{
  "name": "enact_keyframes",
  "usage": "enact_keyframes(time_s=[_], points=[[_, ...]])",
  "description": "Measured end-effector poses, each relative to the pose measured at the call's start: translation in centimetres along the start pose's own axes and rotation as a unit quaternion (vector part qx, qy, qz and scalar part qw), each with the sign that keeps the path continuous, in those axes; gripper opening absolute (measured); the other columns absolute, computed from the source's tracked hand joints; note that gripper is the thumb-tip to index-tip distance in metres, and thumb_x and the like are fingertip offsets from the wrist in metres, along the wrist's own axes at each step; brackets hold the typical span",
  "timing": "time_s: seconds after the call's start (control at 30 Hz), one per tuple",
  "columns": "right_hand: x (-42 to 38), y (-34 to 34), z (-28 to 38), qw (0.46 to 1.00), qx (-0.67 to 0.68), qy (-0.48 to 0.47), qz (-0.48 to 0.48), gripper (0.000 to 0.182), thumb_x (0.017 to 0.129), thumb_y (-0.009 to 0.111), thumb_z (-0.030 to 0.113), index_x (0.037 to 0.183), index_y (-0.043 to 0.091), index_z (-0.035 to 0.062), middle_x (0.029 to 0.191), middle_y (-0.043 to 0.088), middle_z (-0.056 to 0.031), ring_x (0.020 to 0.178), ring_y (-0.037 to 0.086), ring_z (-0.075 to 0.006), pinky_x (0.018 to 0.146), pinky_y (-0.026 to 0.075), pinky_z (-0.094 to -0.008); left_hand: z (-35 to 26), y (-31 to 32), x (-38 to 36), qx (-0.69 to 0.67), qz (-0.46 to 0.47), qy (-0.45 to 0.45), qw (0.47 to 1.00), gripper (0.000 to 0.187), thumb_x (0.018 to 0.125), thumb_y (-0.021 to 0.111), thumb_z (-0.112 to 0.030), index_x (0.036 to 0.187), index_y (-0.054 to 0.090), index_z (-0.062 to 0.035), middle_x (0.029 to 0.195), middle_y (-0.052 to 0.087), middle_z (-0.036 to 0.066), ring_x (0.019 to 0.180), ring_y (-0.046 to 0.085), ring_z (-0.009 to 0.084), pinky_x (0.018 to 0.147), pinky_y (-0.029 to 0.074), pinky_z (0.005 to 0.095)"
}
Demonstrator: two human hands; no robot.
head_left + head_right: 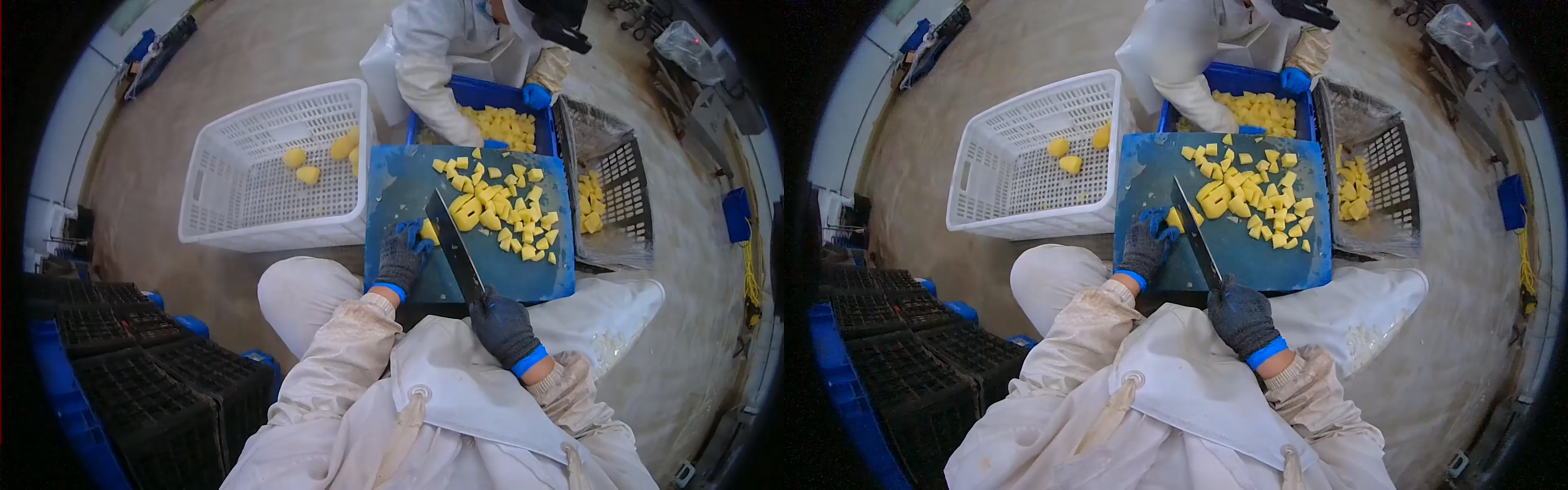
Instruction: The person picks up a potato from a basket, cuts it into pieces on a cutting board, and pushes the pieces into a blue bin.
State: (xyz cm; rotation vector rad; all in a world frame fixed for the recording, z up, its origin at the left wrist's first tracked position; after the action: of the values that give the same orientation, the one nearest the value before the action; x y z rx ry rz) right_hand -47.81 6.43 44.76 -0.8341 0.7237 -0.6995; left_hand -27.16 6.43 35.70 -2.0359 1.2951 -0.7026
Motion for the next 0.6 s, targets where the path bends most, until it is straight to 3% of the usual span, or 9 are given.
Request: enact_keyframes(time_s=[0.1,0.33,0.4,0.43,0.5,0.53,0.6], points=[[0.0,-0.1,0.0,1.0,0.019,0.0,-0.014,0.026,0.083,0.055,0.024,0.084,0.057,-0.0013,0.066,0.059,-0.0212,0.064,0.059,-0.0383,0.059,0.046,-0.0467,0.2,0.2,0.0,0.005,-0.005,0.007,1.0,0.041,0.077,0.065,-0.022,0.114,0.057,-0.005,0.11,0.056,0.019,0.102,0.052,0.0371,0.091,0.041,0.0424],[0.0,0.5,-0.1,1.0,0.01,-0.003,-0.016,0.025,0.084,0.053,0.024,0.079,0.06,0.0,0.07,0.061,-0.0202,0.066,0.059,-0.0369,0.062,0.047,-0.0458,0.3,0.3,0.1,-0.012,0.005,-0.016,1.0,0.042,0.077,0.066,-0.019,0.115,0.057,-0.0047,0.111,0.056,0.019,0.104,0.051,0.0367,0.094,0.039,0.0427],[0.1,1.7,0.5,0.985,-0.105,-0.132,0.021,0.023,0.082,0.05,0.019,0.094,0.058,0.0007,0.073,0.063,-0.019,0.069,0.063,-0.0352,0.063,0.049,-0.0459,0.4,0.4,0.2,-0.006,0.006,-0.015,1.0,0.042,0.077,0.065,-0.019,0.115,0.057,-0.0045,0.111,0.056,0.019,0.105,0.051,0.0366,0.094,0.039,0.0425],[0.5,2.0,0.6,0.986,-0.104,-0.13,0.019,0.023,0.082,0.05,0.019,0.094,0.058,0.0007,0.073,0.063,-0.019,0.069,0.063,-0.0352,0.063,0.049,-0.0459,0.4,0.4,0.2,-0.002,0.006,-0.014,1.0,0.041,0.077,0.065,-0.019,0.114,0.057,-0.0043,0.111,0.056,0.019,0.105,0.05,0.0365,0.094,0.039,0.0423],[1.9,3.1,0.4,0.995,-0.059,-0.004,0.08,0.025,0.081,0.05,0.017,0.098,0.059,0.0006,0.078,0.064,-0.0196,0.075,0.064,-0.0336,0.064,0.05,-0.0445,0.3,0.4,0.0,-0.01,0.007,-0.014,1.0,0.041,0.077,0.065,-0.02,0.114,0.057,-0.0043,0.111,0.056,0.019,0.106,0.05,0.0369,0.094,0.039,0.0424],[2.3,3.5,0.5,0.992,-0.081,-0.045,0.088,0.026,0.082,0.048,0.019,0.098,0.059,0.0013,0.08,0.064,-0.0201,0.078,0.064,-0.0345,0.065,0.051,-0.0439,0.2,0.3,0.1,-0.017,0.004,-0.016,1.0,0.04,0.078,0.065,-0.02,0.114,0.057,-0.0043,0.111,0.056,0.019,0.107,0.049,0.0372,0.095,0.039,0.0426],[3.2,3.6,0.6,0.996,-0.058,-0.036,0.051,0.025,0.083,0.049,0.02,0.098,0.059,0.0019,0.079,0.065,-0.0194,0.077,0.064,-0.0347,0.065,0.051,-0.0438,-0.3,-0.2,0.2,-0.04,0.017,-0.041,0.998,0.04,0.078,0.065,-0.021,0.113,0.057,-0.004,0.111,0.056,0.019,0.107,0.049,0.0373,0.094,0.039,0.0429]])
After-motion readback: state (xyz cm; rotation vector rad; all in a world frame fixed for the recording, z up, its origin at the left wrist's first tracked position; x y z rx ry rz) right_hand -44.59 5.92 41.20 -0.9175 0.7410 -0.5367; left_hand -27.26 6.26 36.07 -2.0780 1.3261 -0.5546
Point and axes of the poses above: each hand's wrist, its own x-axis towards the middle knuckle, its own y-axis out of the palm, z = x × y, the point moved 4 cm from there along x, towards the middle knuckle
